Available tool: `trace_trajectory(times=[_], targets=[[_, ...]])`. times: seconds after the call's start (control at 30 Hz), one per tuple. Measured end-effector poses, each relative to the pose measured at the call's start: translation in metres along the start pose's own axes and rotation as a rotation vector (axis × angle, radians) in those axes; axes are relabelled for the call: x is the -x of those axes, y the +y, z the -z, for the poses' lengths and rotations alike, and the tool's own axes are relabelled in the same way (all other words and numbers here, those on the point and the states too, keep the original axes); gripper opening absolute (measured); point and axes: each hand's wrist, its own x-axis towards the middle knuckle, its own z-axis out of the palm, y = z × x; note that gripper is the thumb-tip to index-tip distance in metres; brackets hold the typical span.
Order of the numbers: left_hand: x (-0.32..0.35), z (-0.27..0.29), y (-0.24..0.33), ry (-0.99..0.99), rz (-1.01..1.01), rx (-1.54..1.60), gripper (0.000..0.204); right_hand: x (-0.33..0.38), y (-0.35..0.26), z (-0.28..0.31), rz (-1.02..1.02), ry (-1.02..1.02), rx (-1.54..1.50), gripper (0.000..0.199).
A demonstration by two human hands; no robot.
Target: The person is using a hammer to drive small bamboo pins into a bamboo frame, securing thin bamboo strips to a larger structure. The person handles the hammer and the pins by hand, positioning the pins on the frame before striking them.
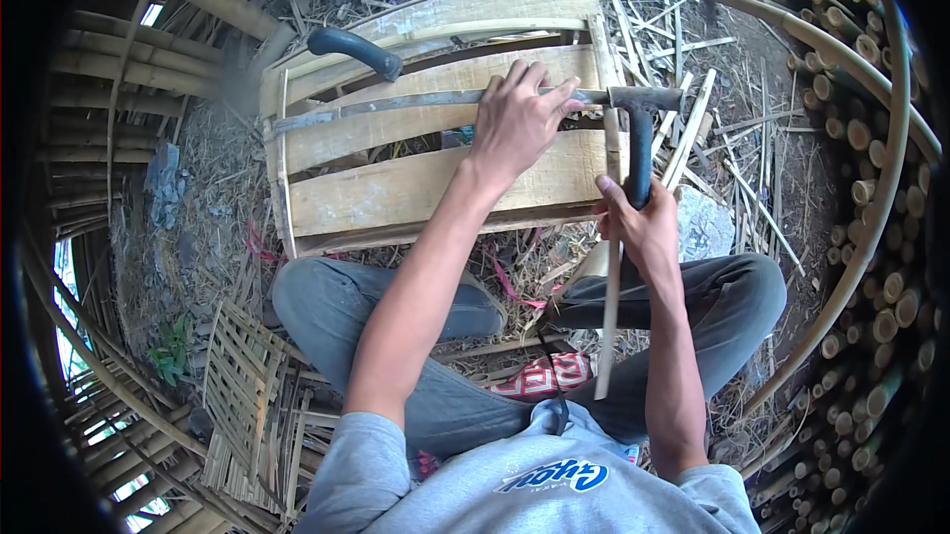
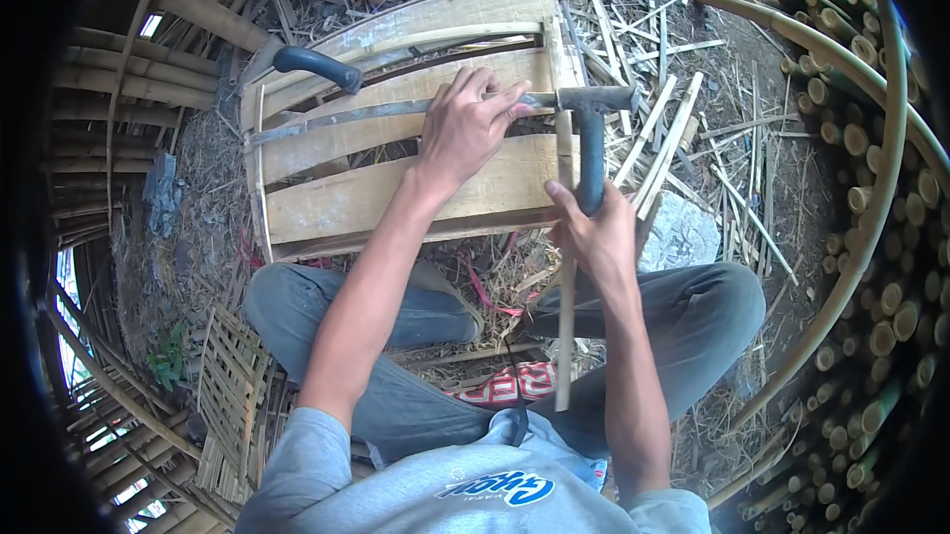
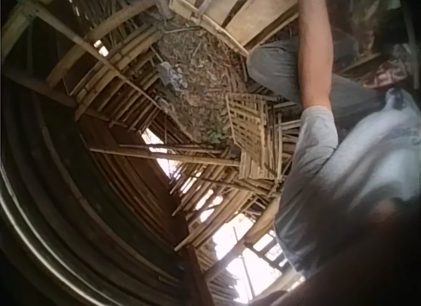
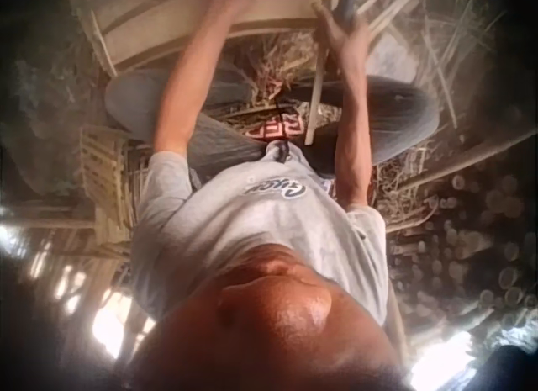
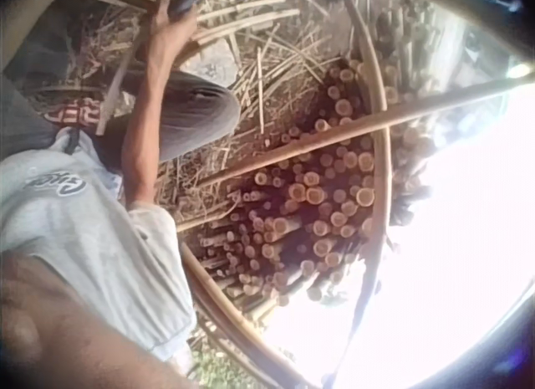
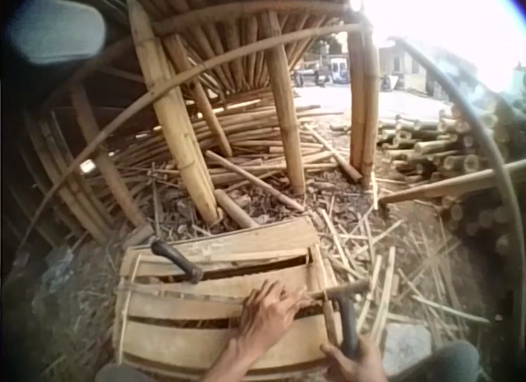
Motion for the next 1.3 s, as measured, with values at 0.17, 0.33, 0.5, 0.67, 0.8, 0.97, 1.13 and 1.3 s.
trace_trajectory(times=[0.17, 0.33, 0.5, 0.67, 0.8, 0.97, 1.13, 1.3], targets=[[-0.001, -0.007, -0.004, 0.023, -0.014, 0.003, 0.03, -0.005, -0.001, -0.003, -0.01, -0.043, -0.058, 0.036], [0.001, -0.013, 0.0, 0.025, -0.013, -0.022, 0.031, -0.006, 0.014, -0.012, -0.032, 0.045, -0.031, 0.038], [0.0, -0.01, 0.002, 0.003, 0.005, 0.013, 0.03, 0.018, 0.025, 0.009, -0.128, 0.086, 0.191, 0.045], [0.014, -0.015, 0.013, 0.022, -0.004, 0.008, 0.03, 0.04, 0.038, 0.011, -0.272, 0.094, -0.08, 0.039], [0.019, -0.013, 0.026, -0.008, 0.017, 0.014, 0.03, 0.051, 0.059, 0.011, -0.298, 0.169, -0.362, 0.037], [0.017, -0.012, 0.024, 0.004, 0.01, 0.009, 0.029, 0.048, 0.058, -0.007, -0.281, 0.223, -0.485, 0.034], [0.019, -0.007, 0.014, -0.028, -0.051, -0.063, 0.023, 0.06, 0.054, -0.046, -0.23, 0.171, -0.501, 0.031], [-0.008, 0.004, 0.022, -0.019, -0.082, -0.039, 0.023, 0.051, 0.051, -0.042, -0.089, 0.194, -0.584, 0.035]])
